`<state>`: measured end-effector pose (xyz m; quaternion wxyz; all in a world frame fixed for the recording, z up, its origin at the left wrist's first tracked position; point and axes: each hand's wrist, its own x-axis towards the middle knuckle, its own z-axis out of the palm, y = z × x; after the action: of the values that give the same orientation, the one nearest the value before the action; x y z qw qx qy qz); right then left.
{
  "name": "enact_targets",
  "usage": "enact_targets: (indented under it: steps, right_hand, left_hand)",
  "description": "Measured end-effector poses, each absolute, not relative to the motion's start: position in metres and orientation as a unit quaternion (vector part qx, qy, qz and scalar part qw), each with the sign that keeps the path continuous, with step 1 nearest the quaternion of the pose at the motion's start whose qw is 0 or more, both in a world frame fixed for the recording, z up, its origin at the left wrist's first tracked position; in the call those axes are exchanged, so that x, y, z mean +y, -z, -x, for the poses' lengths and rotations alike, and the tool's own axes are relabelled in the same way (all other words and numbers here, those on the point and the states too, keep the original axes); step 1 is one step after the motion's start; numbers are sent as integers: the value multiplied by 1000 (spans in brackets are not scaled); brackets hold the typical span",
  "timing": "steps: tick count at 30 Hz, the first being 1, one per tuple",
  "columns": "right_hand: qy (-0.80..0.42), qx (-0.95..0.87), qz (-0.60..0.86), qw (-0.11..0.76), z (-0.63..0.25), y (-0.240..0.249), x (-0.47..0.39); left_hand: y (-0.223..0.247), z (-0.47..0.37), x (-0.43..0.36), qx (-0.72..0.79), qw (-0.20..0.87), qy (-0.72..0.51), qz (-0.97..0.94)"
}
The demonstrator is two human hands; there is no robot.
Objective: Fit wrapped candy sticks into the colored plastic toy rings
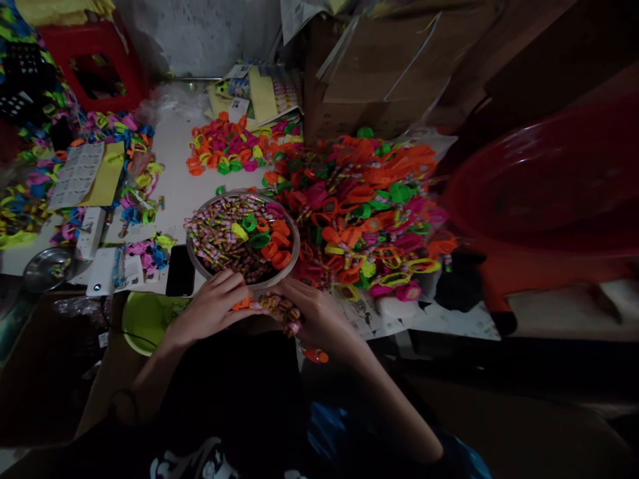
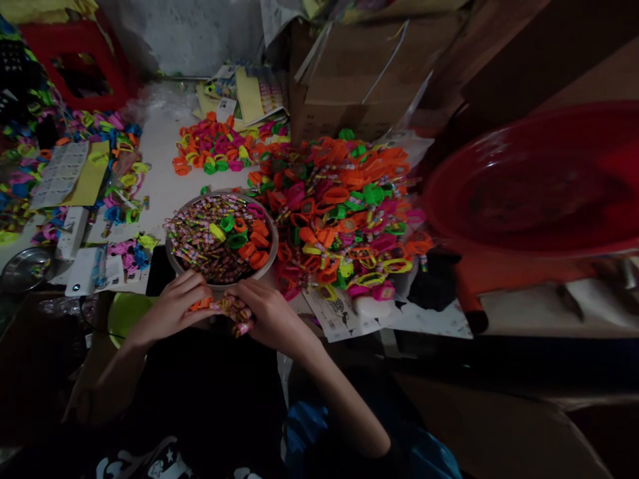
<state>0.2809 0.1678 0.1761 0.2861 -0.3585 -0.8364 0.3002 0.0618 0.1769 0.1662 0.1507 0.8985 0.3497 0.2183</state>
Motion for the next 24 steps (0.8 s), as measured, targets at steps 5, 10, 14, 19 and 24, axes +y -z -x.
enact_targets:
  steps: [5,10,14,19,24]
  right_hand:
    - [-311,-828,364,291,-281,-171,168]
    - [-316,-820,383,285,-282,-171,166]
    - [-321,-810,407,274,-285,-167,164]
    - [-398,-794,416,198,-303,-157,170]
    - [-422,-785,443,92,-354,-157,188]
  left_hand:
    - [-158,-63,176,344,140,-220,-902]
    - [-152,-65,177,347,108,-215,-906]
    - [-140,-73,177,362,129,-214,-898]
    - [-130,-78,181,419,281,-154,-850]
    - [-123,-77,208,459,347,-197,-793]
